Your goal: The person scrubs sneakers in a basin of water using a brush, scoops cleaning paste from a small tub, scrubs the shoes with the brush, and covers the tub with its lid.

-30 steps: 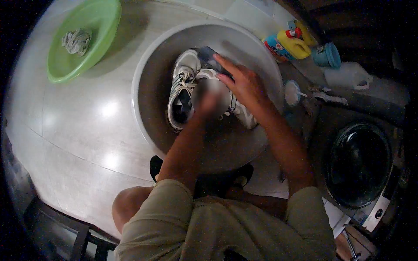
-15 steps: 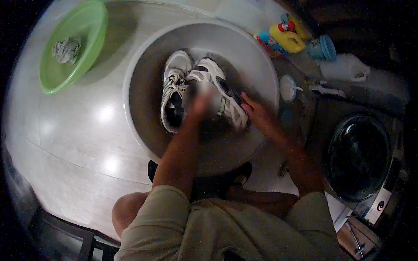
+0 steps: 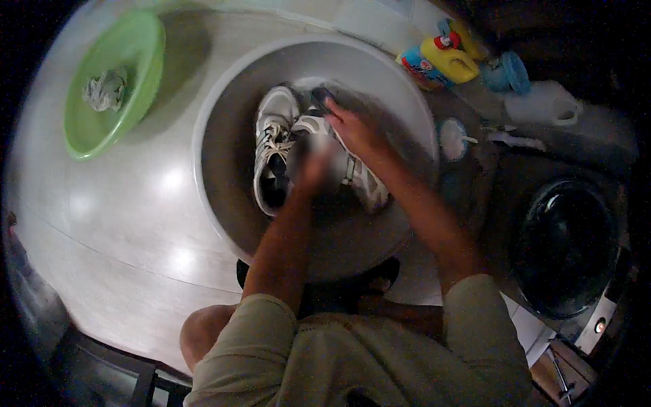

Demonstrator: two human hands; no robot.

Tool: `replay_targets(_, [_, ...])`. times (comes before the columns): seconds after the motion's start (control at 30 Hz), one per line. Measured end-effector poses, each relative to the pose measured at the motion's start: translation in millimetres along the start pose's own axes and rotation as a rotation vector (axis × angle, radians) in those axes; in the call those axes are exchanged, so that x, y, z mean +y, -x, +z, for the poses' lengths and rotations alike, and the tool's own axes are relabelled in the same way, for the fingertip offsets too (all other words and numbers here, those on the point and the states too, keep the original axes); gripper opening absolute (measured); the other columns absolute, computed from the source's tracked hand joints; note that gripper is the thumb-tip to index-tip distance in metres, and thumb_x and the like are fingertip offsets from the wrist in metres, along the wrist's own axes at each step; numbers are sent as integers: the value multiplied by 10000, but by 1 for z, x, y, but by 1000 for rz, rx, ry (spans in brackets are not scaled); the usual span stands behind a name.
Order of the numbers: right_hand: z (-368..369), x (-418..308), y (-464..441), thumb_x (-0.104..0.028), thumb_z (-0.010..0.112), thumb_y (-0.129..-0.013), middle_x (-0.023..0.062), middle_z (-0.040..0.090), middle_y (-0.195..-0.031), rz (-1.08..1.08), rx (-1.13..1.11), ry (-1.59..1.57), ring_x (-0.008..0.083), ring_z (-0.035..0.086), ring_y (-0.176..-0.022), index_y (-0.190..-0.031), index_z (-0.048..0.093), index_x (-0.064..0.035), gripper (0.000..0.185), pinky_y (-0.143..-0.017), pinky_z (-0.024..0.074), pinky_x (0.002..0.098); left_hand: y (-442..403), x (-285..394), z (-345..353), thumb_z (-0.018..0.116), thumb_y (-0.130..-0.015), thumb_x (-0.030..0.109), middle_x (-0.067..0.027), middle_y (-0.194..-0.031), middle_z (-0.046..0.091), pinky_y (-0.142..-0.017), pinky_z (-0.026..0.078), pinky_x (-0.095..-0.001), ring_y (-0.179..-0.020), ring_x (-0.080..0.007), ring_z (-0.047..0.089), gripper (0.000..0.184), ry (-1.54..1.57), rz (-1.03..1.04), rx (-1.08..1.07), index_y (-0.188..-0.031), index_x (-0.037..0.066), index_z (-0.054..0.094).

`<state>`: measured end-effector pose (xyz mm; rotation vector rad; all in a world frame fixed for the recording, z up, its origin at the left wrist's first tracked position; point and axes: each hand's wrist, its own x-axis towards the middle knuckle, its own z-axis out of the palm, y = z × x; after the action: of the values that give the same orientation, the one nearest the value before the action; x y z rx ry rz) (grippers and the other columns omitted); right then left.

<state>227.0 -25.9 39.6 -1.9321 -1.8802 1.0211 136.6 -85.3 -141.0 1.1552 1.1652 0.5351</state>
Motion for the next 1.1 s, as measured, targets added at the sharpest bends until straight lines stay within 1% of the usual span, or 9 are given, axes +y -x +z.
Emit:
replay_targets(0.07, [5, 0, -18, -278, 456, -805, 217, 517, -959, 40, 10, 61, 338, 521, -866, -1151, 425, -145, 372, -758, 390, 332, 2, 7, -7, 524, -698, 507, -217, -1063, 481, -783, 377, -337, -929, -286, 507, 719, -655, 343, -8, -1065, -103, 424])
replay_targets(0.17, [-12, 25, 3, -265, 455, -815, 210, 512, -999, -166, -14, 251, 290, 521, -917, -1153, 424, -121, 368, -783, 383, 301, 28, 90, -16, 638, -634, 447, -189, -1066, 478, -796, 374, -313, -941, -228, 480, 740, 247, -494, 189, -1072, -108, 418])
replay_targets(0.47, [-2, 38, 19, -245, 430, -835, 127, 467, -1131, 125, 23, -27, 210, 459, -1030, -1167, 409, -106, 360, -859, 331, 270, 25, 81, -6, 632, -649, 414, -141, -1027, 517, -782, 379, -294, -894, -215, 495, 658, 705, -386, 139, -1076, -53, 451])
replay_targets(0.57, [-7, 37, -15, -251, 447, -825, 136, 482, -1103, 81, 22, 53, 231, 486, -992, -1157, 424, -131, 354, -841, 346, 278, -6, 2, 5, 639, -634, 424, -126, -1022, 526, -779, 374, -299, -890, -204, 499, 642, 553, -176, 116, -1049, -40, 483])
replay_targets(0.63, [-21, 48, -5, -252, 456, -820, 140, 495, -1083, 21, 39, -7, 238, 500, -969, -1152, 432, -141, 351, -831, 353, 280, 35, 104, -12, 607, -678, 382, -126, -1008, 535, -776, 374, -317, -883, -218, 511, 556, 378, -449, 273, -1025, -39, 504])
replay_targets(0.77, [-65, 72, 74, -207, 468, -818, 164, 522, -1037, -88, 103, 29, 174, 504, -935, -1186, 399, -138, 380, -837, 343, 257, 8, 63, -5, 567, -728, 342, -124, -993, 539, -785, 373, -329, -883, -242, 516, 487, 556, -362, 179, -1015, -47, 505])
replay_targets(0.87, [-98, 59, 135, -154, 475, -813, 129, 504, -1086, -51, 144, 90, 160, 489, -950, -1192, 389, -112, 391, -861, 326, 261, 2, 78, -5, 535, -764, 334, -113, -991, 536, -783, 382, -342, -877, -245, 520, 472, -175, -205, 39, -1036, -49, 484])
replay_targets(0.93, [-116, 41, 151, -131, 482, -805, 110, 472, -1133, 88, -39, 247, 168, 463, -1002, -1189, 387, -90, 397, -883, 311, 269, 1, 90, 1, 539, -759, 368, -112, -1015, 525, -777, 393, -347, -888, -239, 520, 505, 1335, -322, 97, -1081, -11, 453])
replay_targets(1.1, [-75, 64, 111, -154, 505, -786, 111, 511, -1077, -6, 36, -24, 213, 473, -1017, -1177, 412, -164, 402, -876, 330, 287, 4, 105, 5, 466, -799, 368, -65, -1062, 494, -795, 403, -373, -923, -228, 500, 476, 1430, -305, 46, -1153, 64, 373])
